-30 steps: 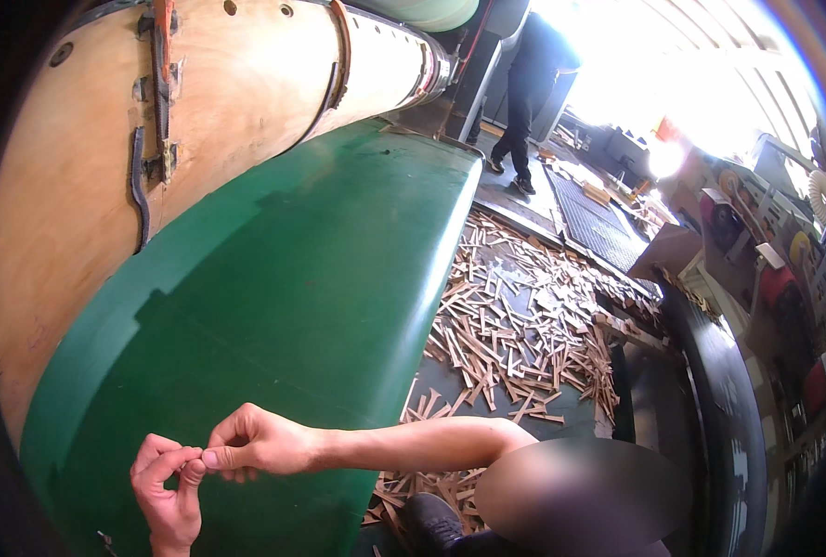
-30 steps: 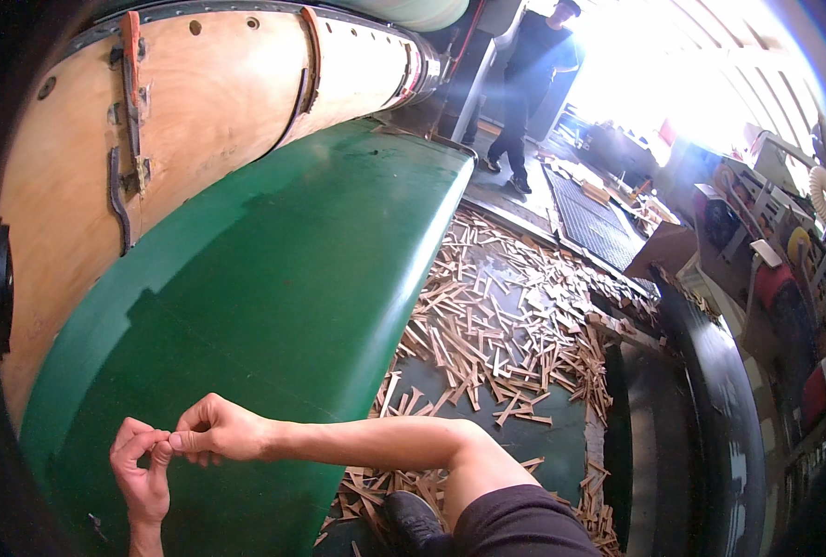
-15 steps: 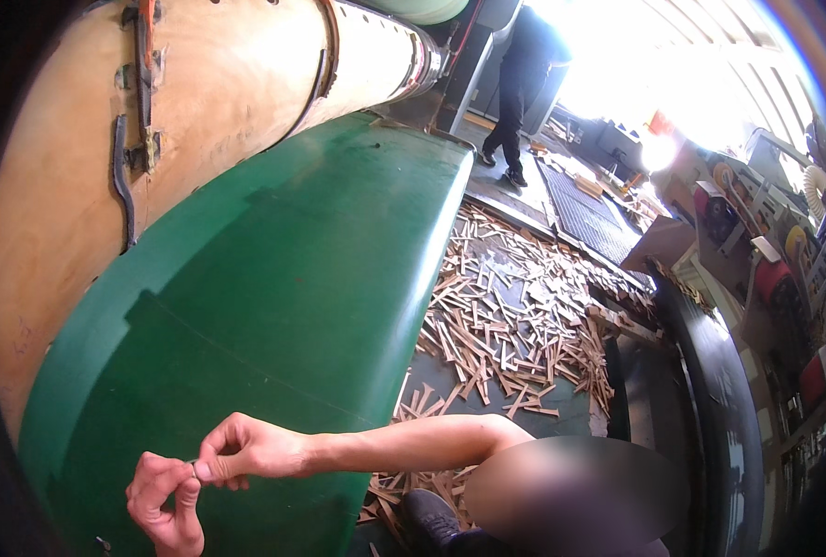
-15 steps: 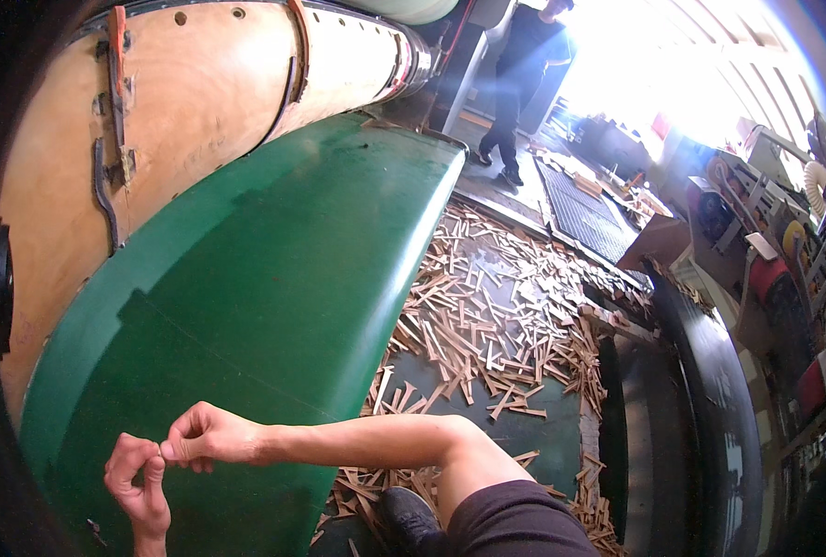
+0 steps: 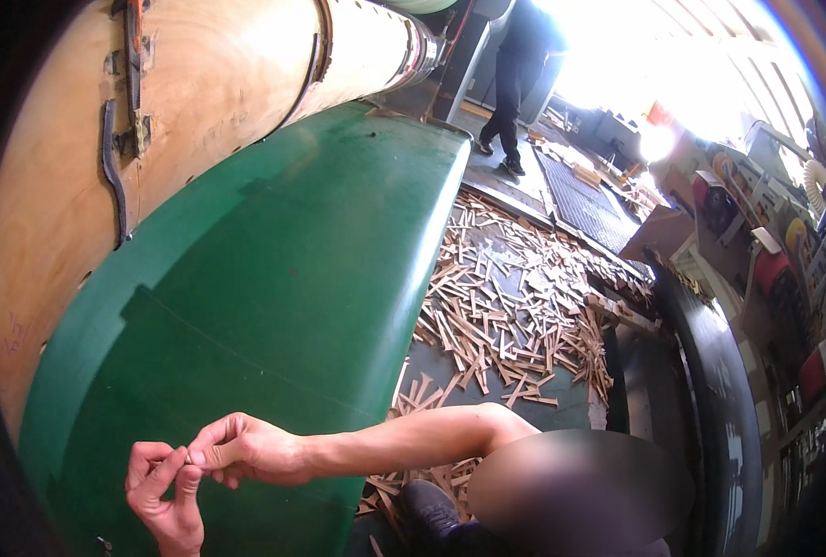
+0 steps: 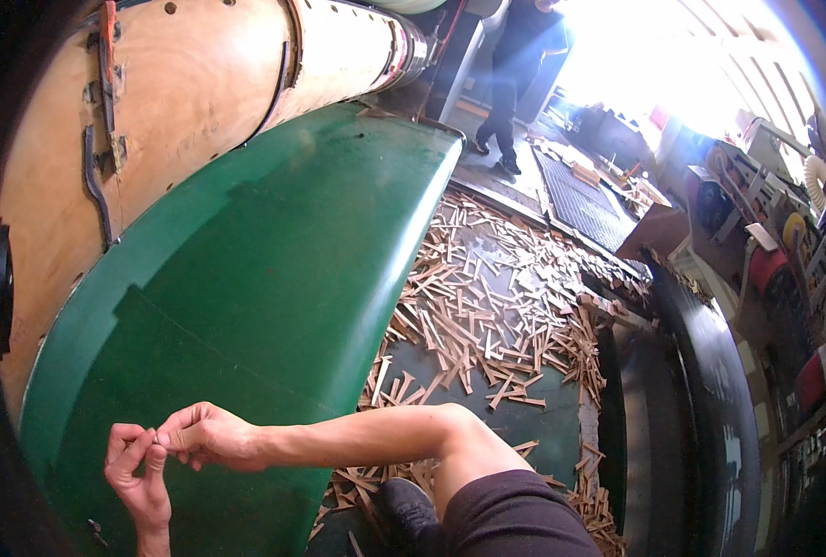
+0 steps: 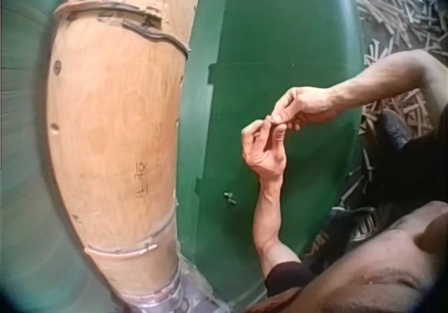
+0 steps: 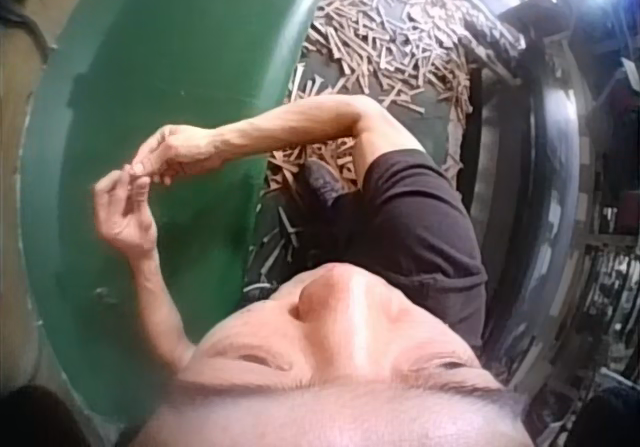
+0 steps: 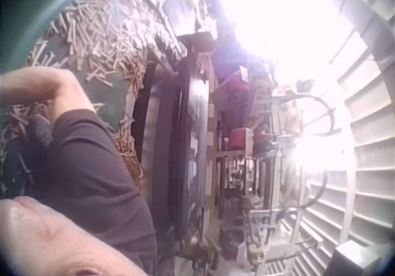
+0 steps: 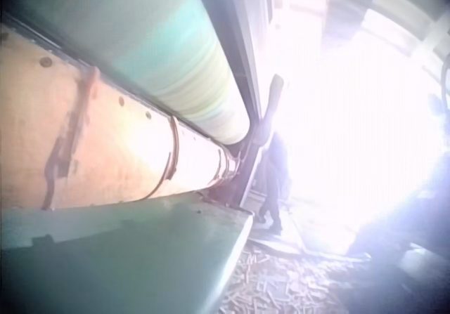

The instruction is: The person uses an Allen key to tighten bolts on a large green cylindrical machine. They repeatedly insert bolts into holes along the seam and turn the key to secure them. Another person is visible working nearby on the same machine.

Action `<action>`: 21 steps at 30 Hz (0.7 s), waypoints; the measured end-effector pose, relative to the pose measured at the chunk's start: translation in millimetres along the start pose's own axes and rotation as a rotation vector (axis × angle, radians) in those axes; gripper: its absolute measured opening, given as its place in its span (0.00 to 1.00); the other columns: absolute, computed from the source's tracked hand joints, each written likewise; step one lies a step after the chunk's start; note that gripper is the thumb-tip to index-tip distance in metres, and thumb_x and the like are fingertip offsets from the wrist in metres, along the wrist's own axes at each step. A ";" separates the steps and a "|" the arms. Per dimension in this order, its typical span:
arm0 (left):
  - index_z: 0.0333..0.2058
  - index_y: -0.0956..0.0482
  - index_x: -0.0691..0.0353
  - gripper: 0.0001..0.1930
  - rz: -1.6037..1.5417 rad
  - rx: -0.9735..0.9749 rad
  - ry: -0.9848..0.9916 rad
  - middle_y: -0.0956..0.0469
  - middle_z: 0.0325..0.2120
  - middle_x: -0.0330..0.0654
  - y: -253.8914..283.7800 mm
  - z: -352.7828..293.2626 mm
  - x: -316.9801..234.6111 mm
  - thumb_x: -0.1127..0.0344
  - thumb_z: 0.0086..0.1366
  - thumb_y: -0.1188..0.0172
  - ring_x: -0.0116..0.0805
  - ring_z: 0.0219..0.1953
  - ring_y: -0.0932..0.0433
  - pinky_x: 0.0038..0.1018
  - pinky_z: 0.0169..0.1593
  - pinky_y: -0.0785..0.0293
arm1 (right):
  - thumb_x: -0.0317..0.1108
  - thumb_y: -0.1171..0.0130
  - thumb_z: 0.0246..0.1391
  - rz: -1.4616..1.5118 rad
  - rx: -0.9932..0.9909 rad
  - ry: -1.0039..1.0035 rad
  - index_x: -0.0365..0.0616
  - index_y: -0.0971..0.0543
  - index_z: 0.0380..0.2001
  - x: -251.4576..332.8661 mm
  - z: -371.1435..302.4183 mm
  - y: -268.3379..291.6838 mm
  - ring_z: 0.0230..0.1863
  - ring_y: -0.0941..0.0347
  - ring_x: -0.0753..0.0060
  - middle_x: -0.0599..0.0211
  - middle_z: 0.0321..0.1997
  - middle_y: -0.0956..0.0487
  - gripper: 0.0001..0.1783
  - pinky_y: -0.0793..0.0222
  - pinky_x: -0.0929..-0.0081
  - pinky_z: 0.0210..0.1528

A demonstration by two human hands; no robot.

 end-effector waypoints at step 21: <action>0.33 0.10 0.56 0.08 0.059 0.081 -0.060 0.22 0.24 0.35 18.4 25.1 -28.7 0.68 0.51 0.23 0.28 0.27 0.23 0.25 0.29 0.28 | 0.48 0.41 0.66 -0.266 -0.062 -0.014 0.39 0.16 0.43 10.0 -19.5 -10.0 0.38 0.24 0.79 0.69 0.35 0.18 0.20 0.27 0.78 0.39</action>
Point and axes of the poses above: each hand's wrist, its own z-axis towards the middle knuckle, its own y-axis out of the back of the hand, x = y × z, the point moved 8 cm from there along z, towards the middle knuckle
